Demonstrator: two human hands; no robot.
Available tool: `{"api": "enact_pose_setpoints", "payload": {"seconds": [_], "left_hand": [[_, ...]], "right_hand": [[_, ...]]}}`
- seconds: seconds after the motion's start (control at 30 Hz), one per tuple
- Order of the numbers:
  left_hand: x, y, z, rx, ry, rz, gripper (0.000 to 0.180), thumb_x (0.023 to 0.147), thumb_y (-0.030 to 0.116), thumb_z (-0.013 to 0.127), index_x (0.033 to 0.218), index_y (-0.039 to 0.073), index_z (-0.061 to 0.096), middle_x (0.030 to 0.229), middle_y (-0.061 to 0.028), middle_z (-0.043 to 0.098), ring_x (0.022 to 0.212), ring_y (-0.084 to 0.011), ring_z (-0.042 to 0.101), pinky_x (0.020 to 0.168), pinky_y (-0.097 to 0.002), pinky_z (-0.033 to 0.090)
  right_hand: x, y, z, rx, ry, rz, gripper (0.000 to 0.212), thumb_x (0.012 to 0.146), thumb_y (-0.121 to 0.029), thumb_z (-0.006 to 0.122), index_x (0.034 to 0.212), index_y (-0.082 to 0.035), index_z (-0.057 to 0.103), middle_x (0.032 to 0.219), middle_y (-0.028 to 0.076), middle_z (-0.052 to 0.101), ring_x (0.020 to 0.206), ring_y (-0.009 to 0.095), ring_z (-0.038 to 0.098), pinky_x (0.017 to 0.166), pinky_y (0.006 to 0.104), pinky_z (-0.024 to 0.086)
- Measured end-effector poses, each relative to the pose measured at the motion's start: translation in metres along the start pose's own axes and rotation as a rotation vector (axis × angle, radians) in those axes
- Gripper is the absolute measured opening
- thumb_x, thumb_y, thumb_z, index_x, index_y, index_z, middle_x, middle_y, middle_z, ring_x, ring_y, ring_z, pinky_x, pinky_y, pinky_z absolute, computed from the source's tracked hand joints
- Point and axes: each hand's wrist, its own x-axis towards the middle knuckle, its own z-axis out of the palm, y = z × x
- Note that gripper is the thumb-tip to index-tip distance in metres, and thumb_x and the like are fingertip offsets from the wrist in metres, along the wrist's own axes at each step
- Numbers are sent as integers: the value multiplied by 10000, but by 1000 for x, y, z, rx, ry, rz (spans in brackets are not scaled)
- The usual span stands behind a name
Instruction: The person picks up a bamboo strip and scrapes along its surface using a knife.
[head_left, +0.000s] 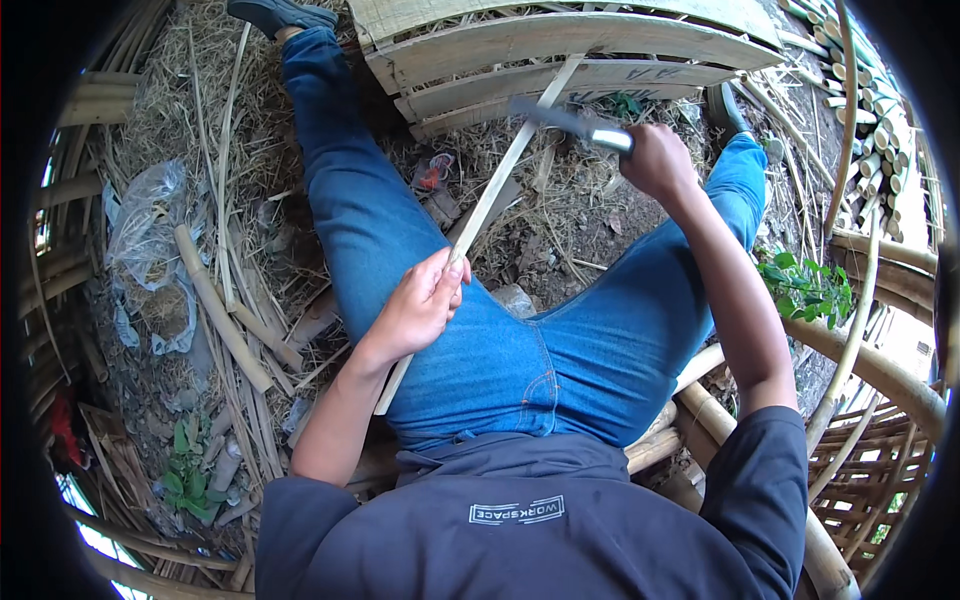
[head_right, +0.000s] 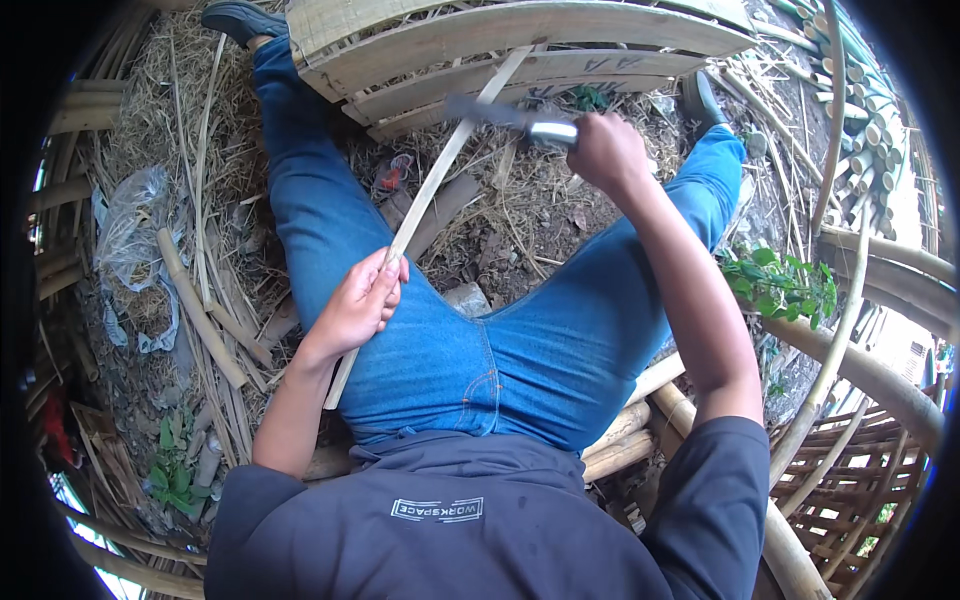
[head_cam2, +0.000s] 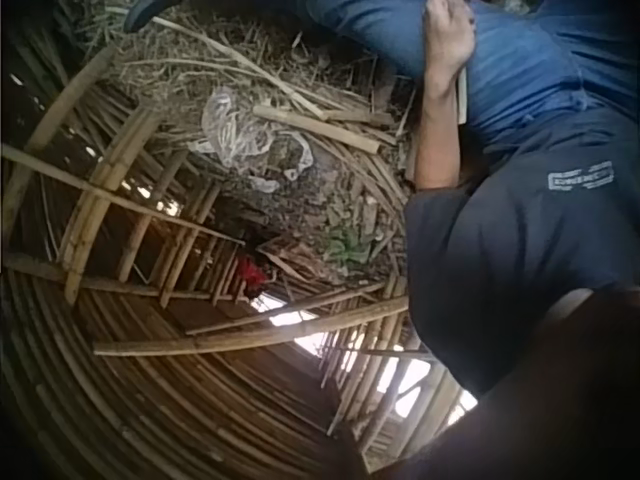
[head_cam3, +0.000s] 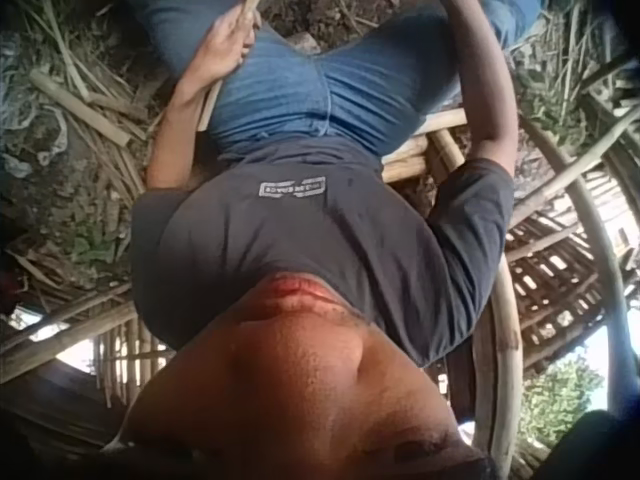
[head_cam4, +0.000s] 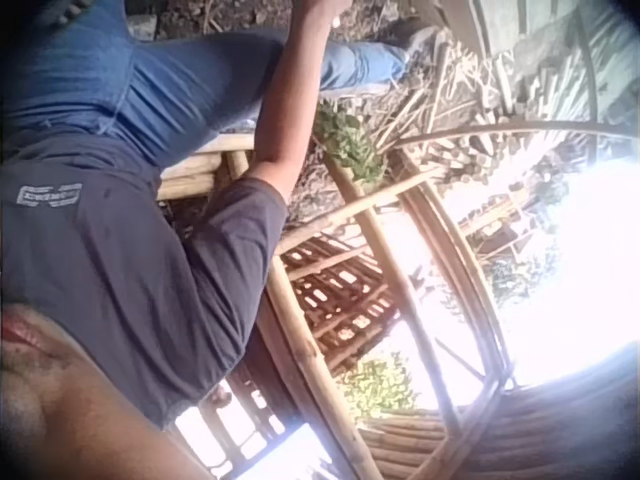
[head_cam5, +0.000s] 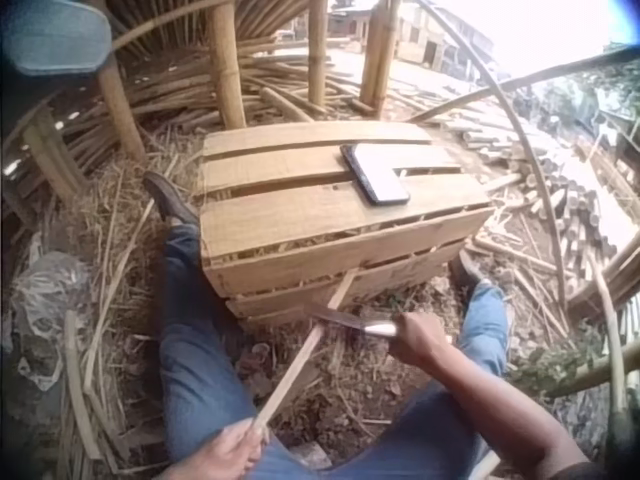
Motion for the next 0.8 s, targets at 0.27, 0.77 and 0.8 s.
{"api": "enact_pose_setpoints", "payload": {"seconds": [0.27, 0.77, 0.8], "left_hand": [[-1, 2, 2, 65, 34, 28, 260, 1058, 307, 356, 919, 107, 445, 622, 87, 315, 495, -4, 266, 420, -178, 252], [-90, -7, 9, 9, 91, -148, 279, 1058, 295, 357, 903, 84, 452, 611, 70, 346, 498, -14, 303, 429, -195, 274], [-87, -7, 14, 170, 167, -78, 255, 1046, 246, 381, 906, 50, 463, 593, 14, 409, 495, -75, 399, 449, -259, 325]], "right_hand": [[11, 8, -1, 42, 36, 157, 236, 723, -122, 586, 895, -2, 693, 832, 270, 667, 796, 425, 668, 765, 500, 544], [-12, -17, -11, -49, -70, -73, 199, 697, -111, 601, 850, -28, 698, 777, 217, 675, 746, 389, 679, 717, 480, 559], [-8, -13, -6, -52, -19, -40, 200, 695, -109, 600, 849, -32, 701, 768, 214, 674, 740, 386, 680, 715, 479, 559]]}}
